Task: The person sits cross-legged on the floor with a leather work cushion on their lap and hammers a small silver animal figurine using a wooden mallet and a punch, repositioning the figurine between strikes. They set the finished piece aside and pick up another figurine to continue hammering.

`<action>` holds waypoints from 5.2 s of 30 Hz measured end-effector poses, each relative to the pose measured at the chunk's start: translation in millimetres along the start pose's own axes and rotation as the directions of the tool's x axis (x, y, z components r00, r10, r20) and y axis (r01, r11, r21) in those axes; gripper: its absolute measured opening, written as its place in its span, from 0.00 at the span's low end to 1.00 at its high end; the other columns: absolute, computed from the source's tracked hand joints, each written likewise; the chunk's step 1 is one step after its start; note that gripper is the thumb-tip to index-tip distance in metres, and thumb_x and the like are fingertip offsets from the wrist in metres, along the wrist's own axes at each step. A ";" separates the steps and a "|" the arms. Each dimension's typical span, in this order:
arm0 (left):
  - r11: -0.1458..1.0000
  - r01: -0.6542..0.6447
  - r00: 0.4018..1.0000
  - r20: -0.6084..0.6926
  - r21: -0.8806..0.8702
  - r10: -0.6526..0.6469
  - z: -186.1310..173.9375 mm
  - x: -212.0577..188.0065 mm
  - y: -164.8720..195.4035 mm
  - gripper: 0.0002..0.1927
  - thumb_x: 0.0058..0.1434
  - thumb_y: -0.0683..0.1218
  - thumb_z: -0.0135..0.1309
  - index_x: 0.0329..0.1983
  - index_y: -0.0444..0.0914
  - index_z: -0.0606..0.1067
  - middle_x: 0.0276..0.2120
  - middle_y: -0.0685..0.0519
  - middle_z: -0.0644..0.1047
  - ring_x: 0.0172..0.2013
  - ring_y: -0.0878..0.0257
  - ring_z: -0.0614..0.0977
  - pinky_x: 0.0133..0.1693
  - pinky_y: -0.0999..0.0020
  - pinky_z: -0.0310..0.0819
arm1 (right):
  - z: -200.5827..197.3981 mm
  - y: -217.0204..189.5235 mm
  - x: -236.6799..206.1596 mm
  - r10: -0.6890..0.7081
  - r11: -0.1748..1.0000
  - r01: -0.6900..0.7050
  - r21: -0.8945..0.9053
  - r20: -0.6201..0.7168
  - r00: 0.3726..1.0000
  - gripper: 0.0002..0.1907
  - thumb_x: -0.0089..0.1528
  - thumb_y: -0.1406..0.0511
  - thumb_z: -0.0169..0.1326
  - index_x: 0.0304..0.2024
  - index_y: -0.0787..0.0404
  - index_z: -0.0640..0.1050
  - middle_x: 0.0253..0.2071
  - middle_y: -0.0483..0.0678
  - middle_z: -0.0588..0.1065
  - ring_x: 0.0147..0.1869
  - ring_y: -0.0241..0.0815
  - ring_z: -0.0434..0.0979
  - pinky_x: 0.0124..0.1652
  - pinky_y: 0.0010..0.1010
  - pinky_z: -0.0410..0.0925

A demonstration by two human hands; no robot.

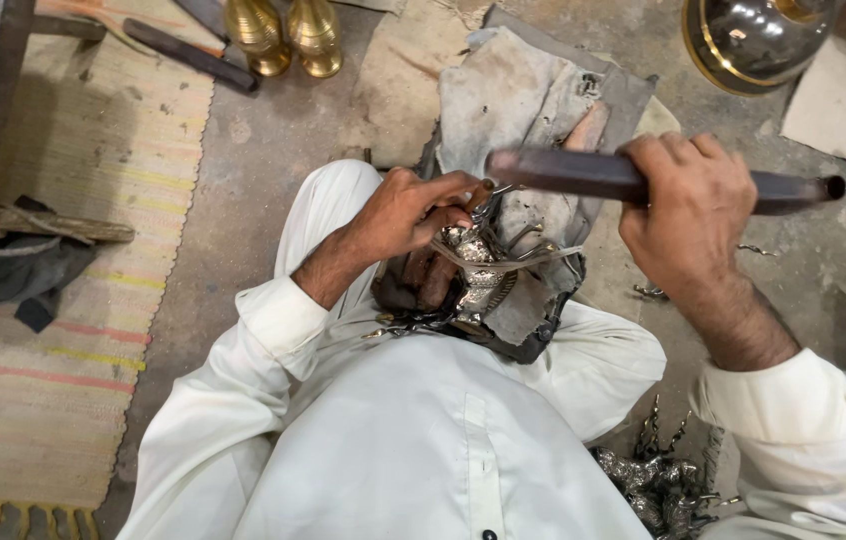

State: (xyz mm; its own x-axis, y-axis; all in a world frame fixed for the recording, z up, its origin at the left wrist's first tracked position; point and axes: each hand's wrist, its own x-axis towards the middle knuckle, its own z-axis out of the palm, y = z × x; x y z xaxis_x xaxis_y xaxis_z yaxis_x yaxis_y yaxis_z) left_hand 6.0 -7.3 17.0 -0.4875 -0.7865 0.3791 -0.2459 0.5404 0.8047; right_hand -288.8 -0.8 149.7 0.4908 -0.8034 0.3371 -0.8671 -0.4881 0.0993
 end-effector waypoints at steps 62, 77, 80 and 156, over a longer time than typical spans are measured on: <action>0.967 0.216 0.959 -0.153 -0.137 -0.236 10.5 -3.2 1.3 0.22 0.62 0.42 0.66 0.57 0.36 0.74 0.24 0.48 0.82 0.24 0.66 0.84 0.31 0.68 0.74 | 7.2 11.5 40.2 0.039 0.996 -0.006 -0.091 0.376 0.926 0.21 0.60 0.67 0.63 0.56 0.56 0.78 0.34 0.50 0.79 0.35 0.48 0.80 0.39 0.43 0.71; 0.974 0.147 0.968 -0.178 -0.173 -0.178 10.8 -5.0 0.9 0.20 0.66 0.42 0.64 0.58 0.35 0.74 0.28 0.48 0.82 0.29 0.64 0.83 0.33 0.70 0.76 | -2.1 15.0 44.8 0.111 0.979 -0.148 0.140 0.242 0.964 0.17 0.61 0.66 0.64 0.51 0.59 0.76 0.38 0.51 0.78 0.43 0.51 0.81 0.45 0.42 0.71; 0.959 0.235 0.955 -0.149 -0.160 -0.258 10.1 -5.4 1.7 0.21 0.63 0.41 0.64 0.59 0.35 0.74 0.25 0.47 0.82 0.25 0.63 0.82 0.31 0.69 0.74 | 7.1 15.8 45.3 0.063 0.996 -0.037 -0.079 0.357 0.932 0.18 0.60 0.68 0.64 0.53 0.54 0.78 0.34 0.49 0.78 0.39 0.48 0.80 0.40 0.41 0.71; 0.981 0.178 0.800 -0.571 -0.071 -0.186 59.8 -26.1 21.0 0.17 0.67 0.44 0.63 0.53 0.35 0.70 0.35 0.45 0.84 0.37 0.57 0.89 0.33 0.68 0.82 | -30.7 -24.6 84.3 -0.275 0.910 0.354 -0.217 0.322 0.906 0.18 0.63 0.64 0.58 0.57 0.51 0.78 0.37 0.45 0.81 0.38 0.39 0.82 0.35 0.34 0.73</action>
State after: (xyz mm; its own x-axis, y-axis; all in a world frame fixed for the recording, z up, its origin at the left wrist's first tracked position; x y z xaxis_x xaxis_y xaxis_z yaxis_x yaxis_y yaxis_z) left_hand -36.6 42.4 -3.3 0.1338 -0.9004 0.4139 -0.2689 0.3690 0.8897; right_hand -228.7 -46.0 204.5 0.7104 -0.7033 -0.0239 -0.6338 -0.6543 0.4126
